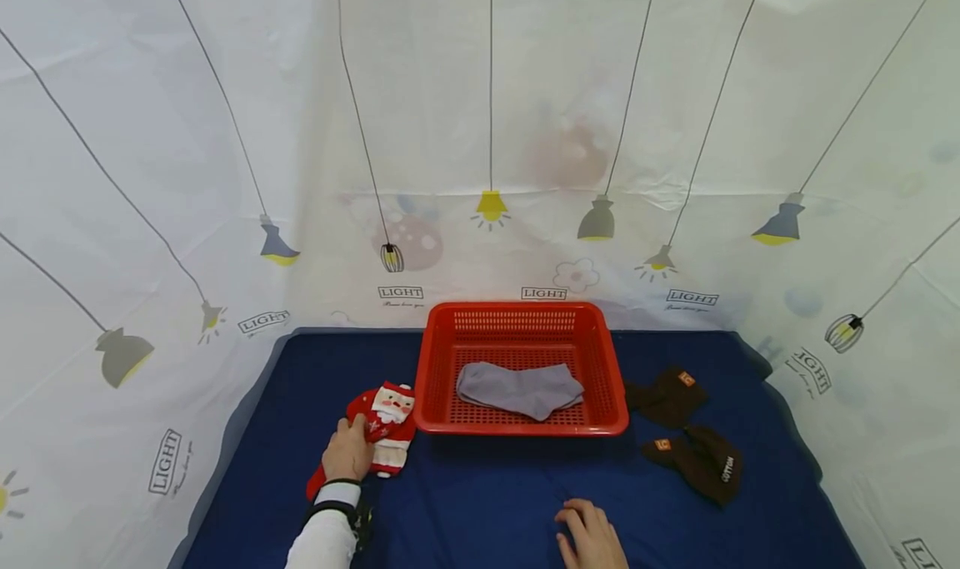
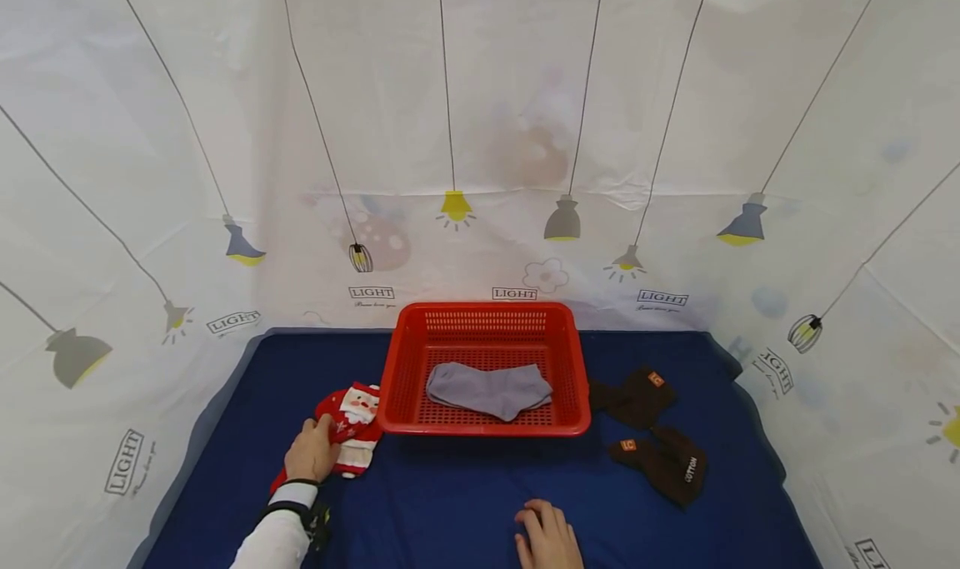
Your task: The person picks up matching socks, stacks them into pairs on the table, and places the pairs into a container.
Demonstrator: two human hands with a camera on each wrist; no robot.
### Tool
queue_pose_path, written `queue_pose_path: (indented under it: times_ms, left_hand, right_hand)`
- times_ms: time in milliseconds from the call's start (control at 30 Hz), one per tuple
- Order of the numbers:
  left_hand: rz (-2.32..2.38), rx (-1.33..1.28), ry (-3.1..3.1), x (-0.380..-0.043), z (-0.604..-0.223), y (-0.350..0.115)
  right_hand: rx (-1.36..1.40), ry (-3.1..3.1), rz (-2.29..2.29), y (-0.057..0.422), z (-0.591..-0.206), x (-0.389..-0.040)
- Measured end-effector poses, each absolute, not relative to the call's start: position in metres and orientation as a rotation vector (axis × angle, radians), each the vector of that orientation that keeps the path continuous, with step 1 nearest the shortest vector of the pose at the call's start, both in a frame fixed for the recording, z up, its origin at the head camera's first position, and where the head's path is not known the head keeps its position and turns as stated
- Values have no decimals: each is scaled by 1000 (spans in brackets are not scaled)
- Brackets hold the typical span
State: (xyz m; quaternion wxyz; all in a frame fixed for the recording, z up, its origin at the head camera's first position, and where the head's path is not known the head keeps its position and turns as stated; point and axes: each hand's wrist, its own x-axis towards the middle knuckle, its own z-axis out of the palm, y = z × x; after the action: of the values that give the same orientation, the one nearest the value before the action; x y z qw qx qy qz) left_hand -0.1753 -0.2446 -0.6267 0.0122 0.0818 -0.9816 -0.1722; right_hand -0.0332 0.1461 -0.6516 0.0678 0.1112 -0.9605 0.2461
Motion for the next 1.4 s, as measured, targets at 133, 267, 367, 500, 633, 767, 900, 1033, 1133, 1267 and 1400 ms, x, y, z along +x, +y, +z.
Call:
queue_pose_path:
  times_ms: [133, 267, 367, 500, 633, 767, 900, 1033, 1133, 1267, 1400]
  left_hand:
    - [-518, 252, -3077, -176, -626, -243]
    - [-513, 237, -3056, -176, -627, -243]
    - [-518, 223, -3025, -176, -629, -242]
    - [-511, 205, -2990, -173, -629, -241]
    - [-485, 174, -2960, -171, -624, -241]
    - [-471, 133, -2928, -167, -615, -238]
    - [-458, 87, -2908, -162, -605, -234]
    - [-449, 43, -2887, -156, -598, -230]
    - [-445, -1, -2864, -150, -594, -227]
    - [-443, -28, -2847, -141, -590, -224]
    - [-436, -46, -2834, -130, -588, -222]
  right_hand:
    - [348, -2898, 764, 145, -650, -33]
    - [336, -2895, 767, 144, -650, -33]
    - [321, -2891, 751, 144, -651, -32]
    - [306, -2896, 745, 143, -652, -32]
    - [315, -2906, 732, 144, -651, -34]
    - [321, -2908, 719, 145, -650, -38]
    - [330, -2892, 694, 148, -650, -42]
    - [376, -2852, 675, 150, -648, -49]
    - [403, -2830, 668, 152, -646, -55]
    - [410, -2850, 673, 153, -641, -61]
    - [410, -2873, 681, 152, -636, -65]
